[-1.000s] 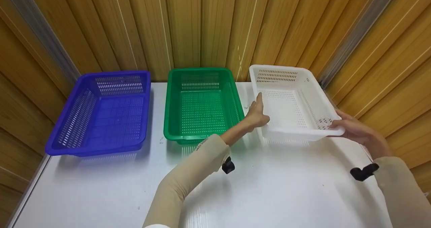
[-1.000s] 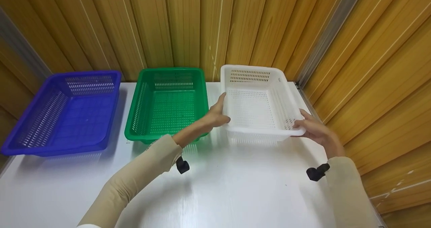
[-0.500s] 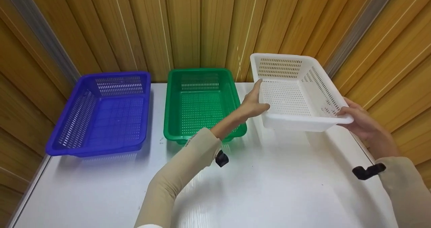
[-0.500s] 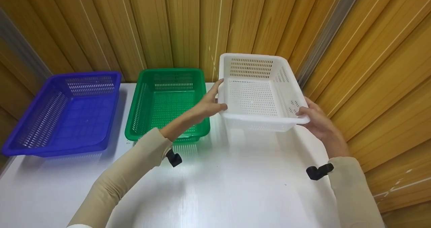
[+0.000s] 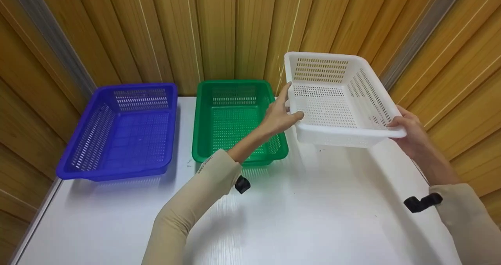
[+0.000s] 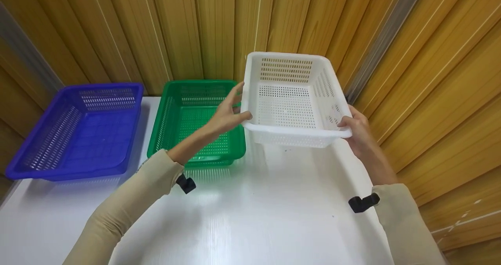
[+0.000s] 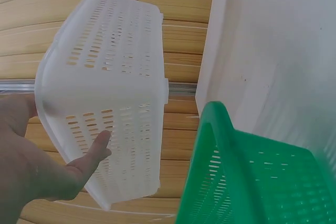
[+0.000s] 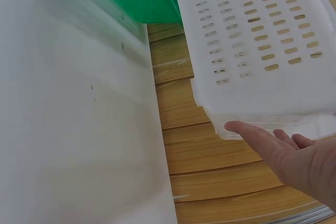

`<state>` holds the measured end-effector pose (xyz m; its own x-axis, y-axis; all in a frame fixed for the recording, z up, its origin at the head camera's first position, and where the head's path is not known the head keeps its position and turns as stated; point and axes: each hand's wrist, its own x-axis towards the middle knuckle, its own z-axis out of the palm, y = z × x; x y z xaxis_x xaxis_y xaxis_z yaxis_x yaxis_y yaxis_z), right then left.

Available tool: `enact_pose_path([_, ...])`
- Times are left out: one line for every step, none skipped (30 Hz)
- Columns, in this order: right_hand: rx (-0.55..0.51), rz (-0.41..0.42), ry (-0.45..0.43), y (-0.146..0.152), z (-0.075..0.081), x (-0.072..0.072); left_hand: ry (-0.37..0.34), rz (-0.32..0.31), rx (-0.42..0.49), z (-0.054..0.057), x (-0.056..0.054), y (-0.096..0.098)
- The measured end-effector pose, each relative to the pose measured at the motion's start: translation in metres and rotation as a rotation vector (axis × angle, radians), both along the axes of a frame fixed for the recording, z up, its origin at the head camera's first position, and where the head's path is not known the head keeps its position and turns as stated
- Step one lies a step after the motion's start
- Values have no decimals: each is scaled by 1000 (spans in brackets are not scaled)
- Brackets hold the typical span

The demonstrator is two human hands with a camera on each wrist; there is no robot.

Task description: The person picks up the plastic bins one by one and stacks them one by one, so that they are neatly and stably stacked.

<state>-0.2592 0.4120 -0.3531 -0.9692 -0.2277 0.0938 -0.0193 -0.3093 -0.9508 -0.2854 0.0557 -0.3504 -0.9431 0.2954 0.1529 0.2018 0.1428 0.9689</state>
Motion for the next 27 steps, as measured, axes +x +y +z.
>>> enact_pose_path([4, -9, 3, -1, 0, 1, 6, -5, 11, 0, 0, -2])
enact_pose_path([14, -17, 6, -3, 0, 1, 7, -10, 21, 0, 0, -3])
enact_pose_path([30, -27, 15, -4, 0, 2, 6, -13, 27, 0, -1, -5])
enact_pose_path([38, -32, 20, -6, 0, 2, 9, -16, 32, 0, -1, -6])
enact_pose_path([50, -39, 26, -7, 0, 2, 16, -20, 37, 0, -1, -8])
enact_pose_path([59, -44, 33, -9, 0, 1, 23, -20, 39, 0, -1, -10])
enact_pose_path([70, -51, 40, -11, 1, 1, 31, -20, 40, 0, -2, -12])
enact_pose_path([79, -57, 46, -13, 1, 1, 38, -21, 45, 0, -2, -14])
enact_pose_path([84, -62, 52, -15, 1, 0, 47, -20, 49, 1, -3, -17])
enact_pose_path([81, -63, 55, -18, 2, -1, 57, -21, 58, 2, -3, -19])
enact_pose_path([84, -68, 59, -20, 3, -2, 61, -22, 69, 2, -4, -22])
enact_pose_path([85, -68, 62, -23, 3, -2, 61, -22, 82, 3, -4, -25])
enact_pose_path([88, -70, 67, -26, 4, -3, 62, -24, 93, 4, -4, -28])
enact_pose_path([86, -69, 68, -29, 5, -3, 62, -26, 105, 5, -4, -31])
enact_pose_path([86, -67, 70, -32, 6, -4, 60, -26, 113, 6, -4, -34])
enact_pose_path([91, -68, 74, -35, 6, -4, 52, -24, 119, 7, -4, -38])
enact_pose_path([97, -68, 77, -39, 7, -5, 42, -20, 122, 8, -4, -41])
enact_pose_path([105, -71, 79, -42, 7, -5, 32, -12, 120, 8, -3, -45])
enact_pose_path([112, -73, 83, -46, 7, -6, 23, -4, 118, 9, -3, -49])
enact_pose_path([121, -75, 83, -50, 8, -7, 9, 4, 122, 10, -2, -53])
enact_pose_path([127, -75, 84, -53, 8, -7, -6, 14, 125, 10, -2, -57])
enact_pose_path([139, -79, 83, -57, 8, -8, -21, 22, 132, 11, -1, -61])
enact_pose_path([151, -80, 82, -61, 8, -8, -32, 31, 138, 11, -1, -65])
enact_pose_path([162, -79, 80, -65, 8, -9, -42, 38, 147, 11, -1, -69])
enact_pose_path([175, -71, 77, -68, 8, -9, -51, 44, 156, 11, 0, -73])
enact_pose_path([185, -64, 69, -72, 7, -10, -60, 46, 168, 11, 0, -77])
enact_pose_path([195, -57, 65, -75, 7, -10, -65, 50, 179, 11, 1, -81])
